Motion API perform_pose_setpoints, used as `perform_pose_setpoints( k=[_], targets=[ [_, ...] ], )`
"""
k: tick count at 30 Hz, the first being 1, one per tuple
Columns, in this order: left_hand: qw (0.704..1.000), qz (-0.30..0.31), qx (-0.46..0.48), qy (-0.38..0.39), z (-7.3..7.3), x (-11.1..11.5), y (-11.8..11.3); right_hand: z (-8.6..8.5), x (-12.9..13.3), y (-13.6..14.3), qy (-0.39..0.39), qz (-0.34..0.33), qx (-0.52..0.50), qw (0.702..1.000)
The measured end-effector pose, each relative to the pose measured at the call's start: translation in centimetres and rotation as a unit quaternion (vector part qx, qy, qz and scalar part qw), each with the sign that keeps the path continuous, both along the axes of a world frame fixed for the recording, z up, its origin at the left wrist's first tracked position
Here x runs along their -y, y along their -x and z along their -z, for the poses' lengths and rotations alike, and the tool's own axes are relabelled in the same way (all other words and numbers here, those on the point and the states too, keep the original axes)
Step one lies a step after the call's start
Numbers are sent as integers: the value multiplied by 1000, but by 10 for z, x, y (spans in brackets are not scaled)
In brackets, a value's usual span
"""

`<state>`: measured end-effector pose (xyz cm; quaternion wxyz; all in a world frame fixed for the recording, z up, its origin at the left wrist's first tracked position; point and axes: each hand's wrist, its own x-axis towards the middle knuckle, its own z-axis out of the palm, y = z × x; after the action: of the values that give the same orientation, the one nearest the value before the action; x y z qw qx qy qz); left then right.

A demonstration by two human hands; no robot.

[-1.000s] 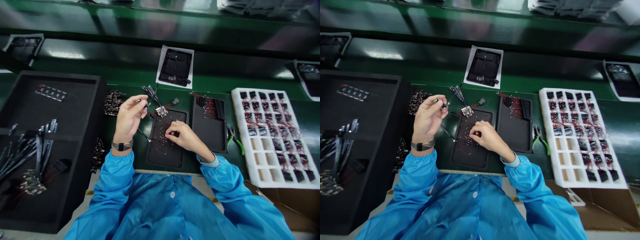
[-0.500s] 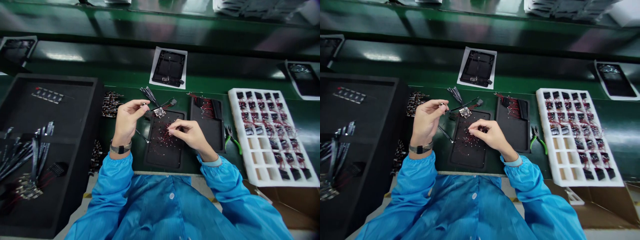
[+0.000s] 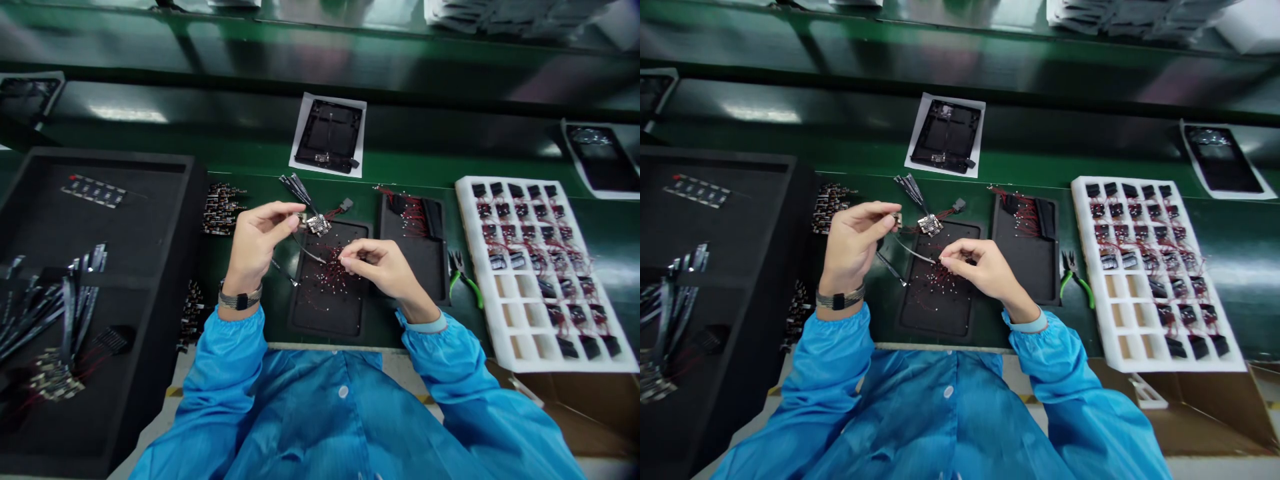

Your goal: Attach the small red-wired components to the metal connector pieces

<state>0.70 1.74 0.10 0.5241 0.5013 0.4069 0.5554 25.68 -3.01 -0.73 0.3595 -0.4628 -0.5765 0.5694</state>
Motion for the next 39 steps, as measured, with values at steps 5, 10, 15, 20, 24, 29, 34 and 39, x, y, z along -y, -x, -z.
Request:
perform_pose_setpoints(
  k=[5,10,15,20,24,29,34,39],
  targets=[
    [984,134,-116,31,-2,5,-11,-2,-2,-2,4,-19,17,1000],
    [957,202,-205,20,-3,9,-22,-5,-4,-1,13,-31,33,999],
    [953,225,-203,26,-2,10,-23,-5,-5,-1,26,-40,44,998],
    [952,228,-202,34,0,10,-23,-5,-4,-2,30,-49,42,997],
    [948,223,-223,31,2,11,-24,-2,-4,-1,40,-42,53,997],
    [951,206,-227,34,1,11,-25,1,-3,2,48,-26,40,998],
    [956,204,-205,50,1,10,-25,1,-2,3,50,-18,26,998],
    [959,198,-193,58,3,8,-27,3,-2,3,46,-9,23,999]
  ],
)
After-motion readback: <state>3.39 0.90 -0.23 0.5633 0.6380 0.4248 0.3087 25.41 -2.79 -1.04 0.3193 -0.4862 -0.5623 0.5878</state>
